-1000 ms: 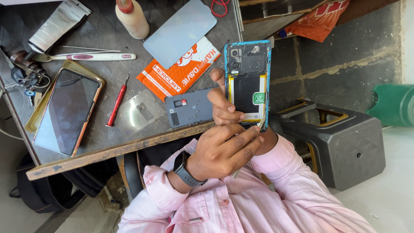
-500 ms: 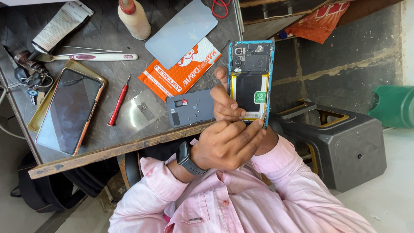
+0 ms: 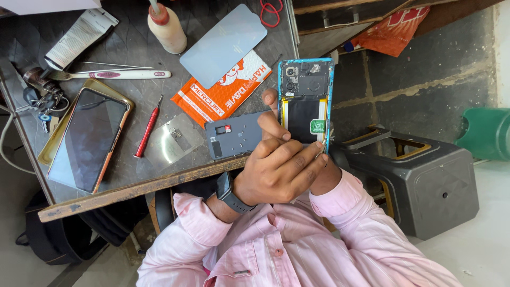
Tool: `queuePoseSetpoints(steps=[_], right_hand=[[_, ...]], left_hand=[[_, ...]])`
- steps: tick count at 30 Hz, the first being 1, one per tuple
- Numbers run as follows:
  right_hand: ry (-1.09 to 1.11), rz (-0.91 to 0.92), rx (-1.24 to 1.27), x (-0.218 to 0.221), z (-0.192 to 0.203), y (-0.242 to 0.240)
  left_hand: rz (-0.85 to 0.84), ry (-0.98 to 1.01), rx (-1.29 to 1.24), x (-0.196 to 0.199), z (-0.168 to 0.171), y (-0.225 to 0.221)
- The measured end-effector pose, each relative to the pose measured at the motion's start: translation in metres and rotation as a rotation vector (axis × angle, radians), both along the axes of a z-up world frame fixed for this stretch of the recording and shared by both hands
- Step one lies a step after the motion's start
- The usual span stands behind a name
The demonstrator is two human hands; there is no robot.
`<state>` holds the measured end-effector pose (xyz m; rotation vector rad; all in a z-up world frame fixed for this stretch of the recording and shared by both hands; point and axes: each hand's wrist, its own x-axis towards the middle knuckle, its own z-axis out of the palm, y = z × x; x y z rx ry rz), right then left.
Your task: The person uses a metal spudger to pry open the back cover of a blue smartphone. They carefully separate the casing from the internal components, revealing the battery and circuitry. The person then applies a liquid adhesive from a bottle along the edge of the phone's frame.
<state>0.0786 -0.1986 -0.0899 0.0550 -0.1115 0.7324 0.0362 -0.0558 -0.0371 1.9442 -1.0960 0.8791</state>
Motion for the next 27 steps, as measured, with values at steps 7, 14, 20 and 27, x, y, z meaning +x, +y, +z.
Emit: queuePoseSetpoints(steps=[7,14,20,27], right_hand=[[0.004,0.036,0.064,-0.003,0.005,0.0],[0.008,0.043,0.085,-0.009,0.009,0.001],[0.016,0.049,0.096,-0.009,0.009,0.0],[-0.056,0.062,0.087,-0.005,0.001,-0.005]], left_hand=[[-0.018,-0.002,-0.008,0.0,-0.004,-0.003],[-0.037,0.022,-0.117,0.001,-0.004,-0.01],[-0.028,0.036,-0.148,0.001,-0.001,-0.014],[-0.008,0.017,-0.186,0.0,-0.003,-0.017]])
